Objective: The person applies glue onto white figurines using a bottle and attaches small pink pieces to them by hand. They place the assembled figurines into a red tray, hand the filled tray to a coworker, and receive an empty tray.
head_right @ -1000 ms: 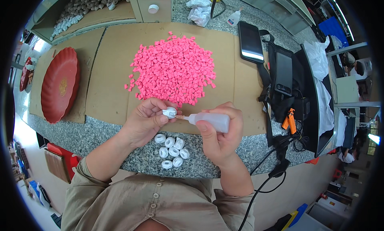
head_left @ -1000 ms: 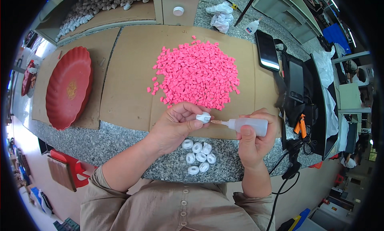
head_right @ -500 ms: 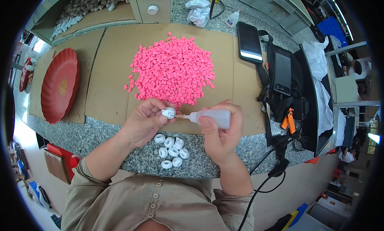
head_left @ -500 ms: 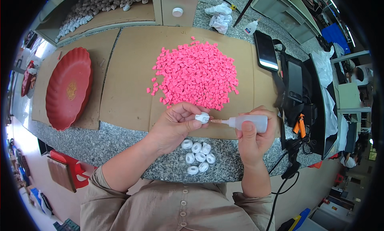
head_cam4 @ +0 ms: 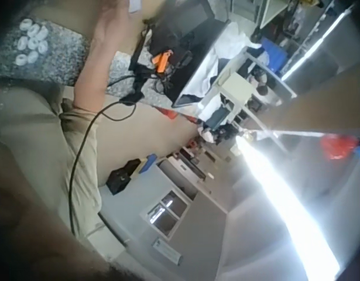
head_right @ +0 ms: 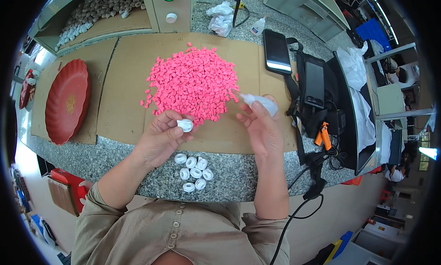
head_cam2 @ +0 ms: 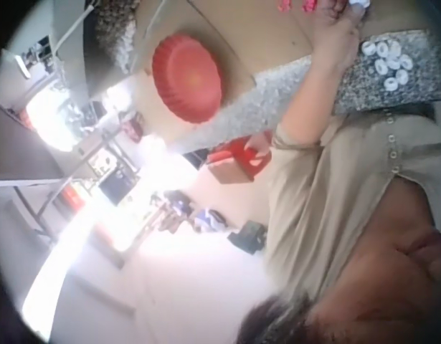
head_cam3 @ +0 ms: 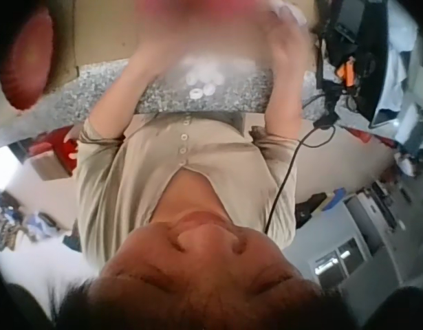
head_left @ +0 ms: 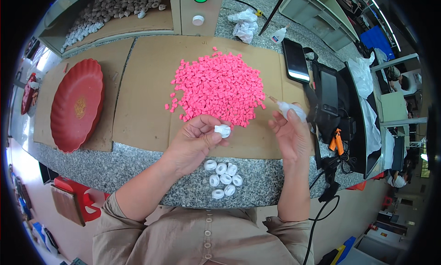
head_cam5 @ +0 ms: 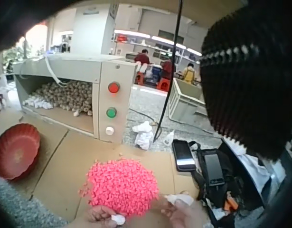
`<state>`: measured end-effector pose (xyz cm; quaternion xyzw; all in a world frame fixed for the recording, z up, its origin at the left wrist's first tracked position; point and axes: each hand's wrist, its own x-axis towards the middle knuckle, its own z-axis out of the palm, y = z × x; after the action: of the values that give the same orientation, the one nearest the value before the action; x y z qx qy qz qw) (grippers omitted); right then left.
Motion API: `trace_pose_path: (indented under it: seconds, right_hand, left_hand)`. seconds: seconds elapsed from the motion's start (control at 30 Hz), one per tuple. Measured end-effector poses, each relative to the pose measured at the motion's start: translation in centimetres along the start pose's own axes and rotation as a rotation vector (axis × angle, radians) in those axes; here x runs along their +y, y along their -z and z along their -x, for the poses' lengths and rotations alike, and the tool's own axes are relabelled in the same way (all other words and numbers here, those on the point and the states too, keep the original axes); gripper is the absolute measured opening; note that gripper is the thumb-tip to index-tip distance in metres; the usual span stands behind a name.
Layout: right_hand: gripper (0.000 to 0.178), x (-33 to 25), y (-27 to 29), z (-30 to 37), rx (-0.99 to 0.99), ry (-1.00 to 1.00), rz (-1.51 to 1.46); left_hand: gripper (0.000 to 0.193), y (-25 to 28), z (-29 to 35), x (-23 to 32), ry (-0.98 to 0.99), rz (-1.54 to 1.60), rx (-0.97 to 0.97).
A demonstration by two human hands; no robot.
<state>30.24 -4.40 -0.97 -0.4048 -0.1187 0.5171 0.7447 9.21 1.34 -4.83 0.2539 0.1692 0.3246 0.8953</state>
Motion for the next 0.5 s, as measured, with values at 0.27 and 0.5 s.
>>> trace_pose_path:
  seconds: [0.27, 0.5]
  right_hand:
    - [0.03, -2.5, 1.5, -0.4, 0.033, -0.013, 0.373]
    - [0.033, -2.3, 2.5, 1.6, -0.098, 0.044, 0.53]
  left_hand:
    - [0.02, 0.5, -0.1, 0.4, -0.033, 0.048, -0.003]
    - [0.019, 0.1, 0.1, 0.6, -0.026, 0.084, -0.027]
